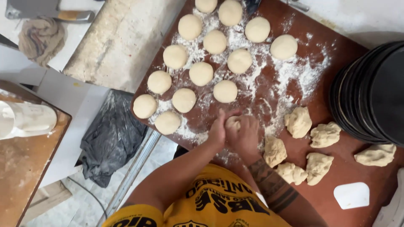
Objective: Shaping pieces of dough into uniform balls on a floured surface
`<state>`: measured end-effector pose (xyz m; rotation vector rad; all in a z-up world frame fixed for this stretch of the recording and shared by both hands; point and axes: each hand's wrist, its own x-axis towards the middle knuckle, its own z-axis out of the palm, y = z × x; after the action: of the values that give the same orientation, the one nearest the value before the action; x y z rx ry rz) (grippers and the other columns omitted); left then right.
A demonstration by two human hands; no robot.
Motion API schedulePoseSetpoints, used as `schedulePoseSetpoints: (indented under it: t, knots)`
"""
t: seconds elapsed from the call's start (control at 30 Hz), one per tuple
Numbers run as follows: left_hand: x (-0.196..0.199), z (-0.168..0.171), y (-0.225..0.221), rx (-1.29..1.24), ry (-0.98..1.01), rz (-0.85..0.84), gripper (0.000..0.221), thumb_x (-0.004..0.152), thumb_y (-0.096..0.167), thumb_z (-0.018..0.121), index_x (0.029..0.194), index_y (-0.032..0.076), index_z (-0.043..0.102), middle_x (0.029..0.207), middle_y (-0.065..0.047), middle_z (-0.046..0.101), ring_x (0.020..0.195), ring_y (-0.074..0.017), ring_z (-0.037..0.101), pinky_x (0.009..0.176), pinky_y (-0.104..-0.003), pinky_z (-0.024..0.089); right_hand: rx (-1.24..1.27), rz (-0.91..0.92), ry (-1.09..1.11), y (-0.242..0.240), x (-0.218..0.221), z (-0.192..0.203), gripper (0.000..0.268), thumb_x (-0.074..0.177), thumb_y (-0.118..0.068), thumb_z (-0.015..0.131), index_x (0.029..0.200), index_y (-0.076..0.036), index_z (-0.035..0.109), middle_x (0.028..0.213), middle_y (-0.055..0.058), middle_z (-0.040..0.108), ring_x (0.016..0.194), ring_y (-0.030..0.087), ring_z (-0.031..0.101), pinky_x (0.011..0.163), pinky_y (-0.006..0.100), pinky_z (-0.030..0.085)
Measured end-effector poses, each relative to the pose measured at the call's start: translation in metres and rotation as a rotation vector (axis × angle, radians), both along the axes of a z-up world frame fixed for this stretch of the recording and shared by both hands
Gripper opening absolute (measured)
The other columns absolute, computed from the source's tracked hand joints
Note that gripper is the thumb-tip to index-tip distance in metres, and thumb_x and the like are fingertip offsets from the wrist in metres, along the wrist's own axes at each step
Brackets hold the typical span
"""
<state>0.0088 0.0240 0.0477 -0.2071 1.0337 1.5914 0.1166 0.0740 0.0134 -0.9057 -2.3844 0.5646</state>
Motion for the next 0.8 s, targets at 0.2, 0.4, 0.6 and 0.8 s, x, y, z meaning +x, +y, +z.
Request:
schedulePoseSetpoints:
  t: [0.2, 0.4, 0.6, 0.8]
  knots:
    - [-0.017, -0.038, -0.020, 0.020, 0.195, -0.271, 0.089, 0.102, 0.075, 0.008, 0.161, 0.015, 0.035, 0.157, -0.018, 0.044, 0.150, -0.0341, 0.030, 0.126, -0.051, 0.021, 0.256, -0.107, -0.363, -0.011, 0.011, -0.074, 0.028, 0.086, -0.044, 0.067, 0.078, -0.018, 0.066, 0.073, 0.007, 0.053, 0.071, 0.029, 0.062, 0.058, 0.044, 0.051]
    - [-0.013, -0.036, -0.019, 0.074, 0.042, -0.025, 0.077, 0.104, 0.070, 0.039, 0.137, 0.005, 0.064, 0.123, -0.020, 0.070, 0.113, -0.0293, 0.068, 0.100, -0.041, 0.054, 0.073, 0.102, -0.090, 0.000, -0.018, 0.017, 0.060, 0.095, -0.068, 0.057, 0.112, -0.010, 0.058, 0.106, 0.016, 0.055, 0.105, 0.041, 0.060, 0.087, 0.046, 0.054]
    - [-0.008, -0.031, -0.021, 0.064, 0.304, -0.179, 0.072, 0.109, 0.063, 0.025, 0.143, 0.010, 0.060, 0.141, -0.018, 0.061, 0.132, -0.0308, 0.057, 0.118, -0.044, 0.040, 0.242, -0.086, -0.309, -0.010, 0.002, -0.032, 0.044, 0.101, -0.048, 0.059, 0.078, -0.012, 0.066, 0.069, 0.013, 0.058, 0.066, 0.034, 0.066, 0.057, 0.043, 0.054]
    - [-0.003, 0.004, -0.017, -0.130, 0.151, 0.122, 0.045, 0.106, 0.046, 0.051, 0.111, 0.011, 0.079, 0.100, -0.014, 0.077, 0.094, -0.0232, 0.072, 0.099, -0.039, 0.056, -0.353, 0.190, 0.024, 0.002, 0.006, -0.034, 0.031, 0.085, -0.026, 0.074, 0.109, -0.009, 0.064, 0.094, 0.021, 0.061, 0.096, 0.047, 0.063, 0.088, 0.053, 0.052]
